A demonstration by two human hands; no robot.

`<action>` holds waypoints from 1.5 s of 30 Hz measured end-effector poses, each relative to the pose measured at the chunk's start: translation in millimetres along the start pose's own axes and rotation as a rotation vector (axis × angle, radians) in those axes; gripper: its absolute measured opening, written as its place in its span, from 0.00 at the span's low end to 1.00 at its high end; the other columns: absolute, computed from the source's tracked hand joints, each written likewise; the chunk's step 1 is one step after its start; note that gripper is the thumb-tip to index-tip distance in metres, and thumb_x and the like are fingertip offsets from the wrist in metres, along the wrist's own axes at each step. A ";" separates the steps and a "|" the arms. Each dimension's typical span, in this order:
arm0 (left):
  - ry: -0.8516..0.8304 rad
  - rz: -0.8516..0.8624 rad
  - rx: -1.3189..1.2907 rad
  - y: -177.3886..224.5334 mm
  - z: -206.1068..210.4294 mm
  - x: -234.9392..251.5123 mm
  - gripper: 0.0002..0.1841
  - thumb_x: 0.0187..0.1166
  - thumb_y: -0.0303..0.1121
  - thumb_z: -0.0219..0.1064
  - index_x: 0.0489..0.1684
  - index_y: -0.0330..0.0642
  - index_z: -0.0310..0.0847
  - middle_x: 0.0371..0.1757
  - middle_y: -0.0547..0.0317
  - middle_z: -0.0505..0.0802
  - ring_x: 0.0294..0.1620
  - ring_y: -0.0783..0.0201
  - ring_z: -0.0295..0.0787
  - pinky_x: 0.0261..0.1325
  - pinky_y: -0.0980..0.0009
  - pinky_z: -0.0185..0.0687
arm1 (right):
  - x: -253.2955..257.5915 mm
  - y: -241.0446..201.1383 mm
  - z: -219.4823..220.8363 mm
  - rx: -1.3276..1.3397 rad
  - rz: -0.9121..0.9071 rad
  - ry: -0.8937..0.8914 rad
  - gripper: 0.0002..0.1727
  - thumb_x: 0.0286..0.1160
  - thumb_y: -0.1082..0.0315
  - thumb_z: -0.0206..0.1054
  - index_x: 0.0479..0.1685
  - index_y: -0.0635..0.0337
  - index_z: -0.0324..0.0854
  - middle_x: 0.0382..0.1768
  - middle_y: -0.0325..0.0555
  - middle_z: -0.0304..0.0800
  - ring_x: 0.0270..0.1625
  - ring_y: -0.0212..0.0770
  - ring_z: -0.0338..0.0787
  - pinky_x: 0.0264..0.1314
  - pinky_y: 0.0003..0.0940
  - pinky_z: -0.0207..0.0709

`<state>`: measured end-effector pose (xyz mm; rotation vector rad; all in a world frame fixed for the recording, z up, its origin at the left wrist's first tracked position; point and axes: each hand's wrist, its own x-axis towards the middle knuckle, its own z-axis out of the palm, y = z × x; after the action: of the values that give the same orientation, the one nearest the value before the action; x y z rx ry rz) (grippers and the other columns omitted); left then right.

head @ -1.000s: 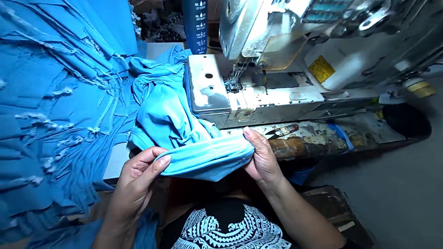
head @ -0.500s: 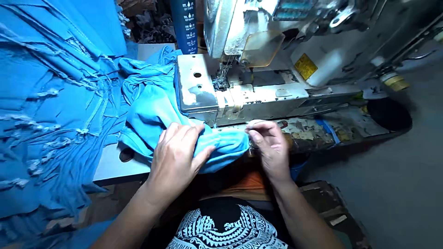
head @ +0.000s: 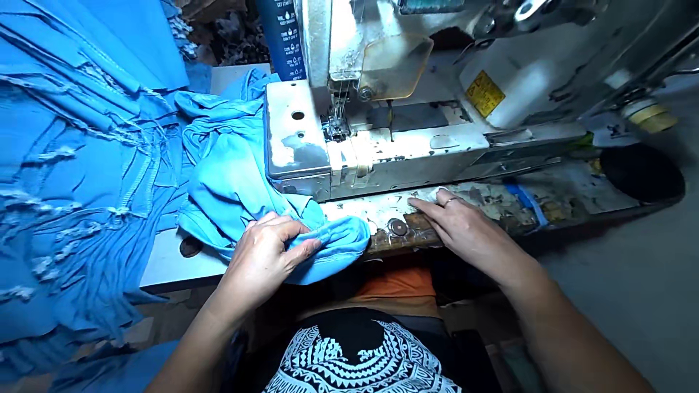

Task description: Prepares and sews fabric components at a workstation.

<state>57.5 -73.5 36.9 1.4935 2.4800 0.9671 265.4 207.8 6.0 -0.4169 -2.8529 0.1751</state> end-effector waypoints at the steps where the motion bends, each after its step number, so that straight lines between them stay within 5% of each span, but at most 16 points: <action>1: -0.020 -0.014 -0.020 -0.8 -0.7 0.8 0.15 0.74 0.53 0.69 0.26 0.56 0.91 0.27 0.77 0.86 0.39 0.73 0.81 0.48 0.62 0.70 | -7.2 -0.3 -4.5 0.013 0.021 0.034 0.21 0.83 0.74 0.61 0.72 0.53 0.86 0.46 0.67 0.87 0.39 0.65 0.91 0.39 0.61 0.86; 3: -0.040 -0.032 -0.078 -2.7 -2.3 3.9 0.15 0.75 0.51 0.68 0.23 0.56 0.90 0.25 0.78 0.83 0.37 0.76 0.79 0.46 0.67 0.70 | -23.0 -8.1 -16.8 0.096 0.011 0.228 0.21 0.85 0.67 0.55 0.70 0.54 0.88 0.39 0.58 0.90 0.33 0.53 0.90 0.35 0.50 0.83; 5: -0.058 -0.055 -0.186 -3.2 -4.6 6.6 0.13 0.76 0.48 0.68 0.23 0.56 0.90 0.26 0.79 0.84 0.37 0.80 0.79 0.45 0.74 0.71 | -34.6 -33.7 -29.2 0.426 0.004 0.352 0.22 0.92 0.59 0.51 0.70 0.56 0.86 0.45 0.48 0.92 0.42 0.31 0.87 0.47 0.26 0.81; 7: -0.075 -0.082 -0.325 -1.5 -7.8 9.4 0.11 0.76 0.44 0.69 0.25 0.54 0.91 0.29 0.78 0.87 0.39 0.81 0.82 0.45 0.79 0.74 | -37.2 -70.5 -25.9 0.846 -0.050 0.318 0.24 0.94 0.53 0.50 0.69 0.57 0.85 0.51 0.39 0.92 0.44 0.19 0.85 0.47 0.16 0.80; 12: -0.065 -0.120 -0.577 4.7 -12.3 8.5 0.08 0.77 0.37 0.70 0.29 0.51 0.93 0.32 0.75 0.92 0.37 0.82 0.87 0.43 0.83 0.81 | -10.6 -144.2 15.1 1.537 -0.038 -0.034 0.19 0.93 0.66 0.51 0.68 0.65 0.82 0.38 0.36 0.88 0.23 0.18 0.78 0.23 0.14 0.76; 19: -0.059 -0.121 -0.676 3.4 -14.8 1.1 0.08 0.78 0.36 0.69 0.31 0.48 0.94 0.34 0.71 0.93 0.38 0.79 0.88 0.45 0.82 0.83 | 7.3 -164.6 26.8 1.573 0.089 -0.065 0.20 0.94 0.63 0.48 0.61 0.65 0.83 0.30 0.28 0.81 0.21 0.15 0.71 0.21 0.11 0.66; 34: -0.081 -0.090 -0.737 -2.1 -14.4 -0.6 0.08 0.79 0.36 0.69 0.31 0.49 0.93 0.33 0.71 0.92 0.38 0.79 0.88 0.45 0.82 0.83 | 8.4 -170.5 29.3 1.614 0.093 -0.037 0.20 0.94 0.62 0.48 0.53 0.65 0.84 0.27 0.27 0.79 0.21 0.15 0.69 0.22 0.11 0.65; 45: -0.094 -0.059 -0.746 -3.1 -12.4 0.4 0.08 0.79 0.36 0.69 0.32 0.48 0.93 0.33 0.69 0.91 0.38 0.77 0.88 0.45 0.81 0.84 | 4.7 -168.0 31.0 1.623 0.087 -0.024 0.21 0.94 0.63 0.47 0.56 0.67 0.84 0.29 0.28 0.80 0.22 0.14 0.70 0.22 0.10 0.65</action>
<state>50.2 -80.0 45.1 1.1601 1.7594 1.5287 208.2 46.7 3.2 -0.1252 -1.7706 2.1456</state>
